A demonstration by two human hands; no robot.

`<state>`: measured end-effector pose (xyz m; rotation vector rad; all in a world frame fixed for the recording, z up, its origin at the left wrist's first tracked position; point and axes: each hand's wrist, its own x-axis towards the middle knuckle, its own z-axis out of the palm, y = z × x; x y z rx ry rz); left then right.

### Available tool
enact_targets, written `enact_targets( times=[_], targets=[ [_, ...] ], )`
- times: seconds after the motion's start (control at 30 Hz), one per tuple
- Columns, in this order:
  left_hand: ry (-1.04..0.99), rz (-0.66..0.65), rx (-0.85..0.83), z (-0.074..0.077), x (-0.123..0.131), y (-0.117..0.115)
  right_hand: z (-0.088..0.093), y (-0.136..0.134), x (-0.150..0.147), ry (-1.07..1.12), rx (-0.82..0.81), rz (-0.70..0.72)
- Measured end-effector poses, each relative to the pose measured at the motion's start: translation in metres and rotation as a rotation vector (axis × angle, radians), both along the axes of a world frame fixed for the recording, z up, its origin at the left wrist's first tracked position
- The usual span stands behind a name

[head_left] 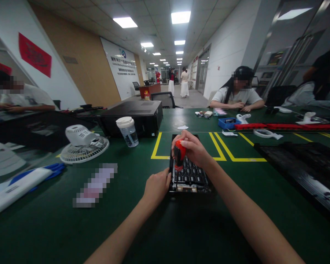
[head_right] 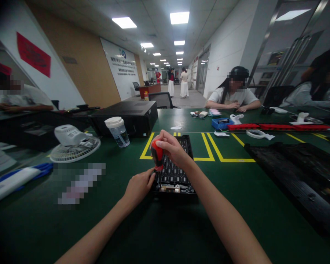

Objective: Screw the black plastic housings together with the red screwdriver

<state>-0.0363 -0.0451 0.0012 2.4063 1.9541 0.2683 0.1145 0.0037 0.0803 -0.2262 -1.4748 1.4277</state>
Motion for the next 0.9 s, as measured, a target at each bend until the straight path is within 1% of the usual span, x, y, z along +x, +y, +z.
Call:
enact_targets(
  times=[0.37,0.73,0.9],
  targets=[
    [0.006,-0.035,0.061,-0.0055,-0.0016,0.0005,0.0026,-0.0020,-0.0004,-0.060,0.075,-0.077],
    [-0.004,0.000,-0.012,0.0023,0.0005,-0.0021,0.0030,-0.0024,-0.0025,-0.094,0.128,-0.122],
    [-0.009,0.003,-0.019,0.0012,0.0003,-0.0014,0.0060,-0.0038,-0.0036,-0.092,0.161,-0.122]
  ],
)
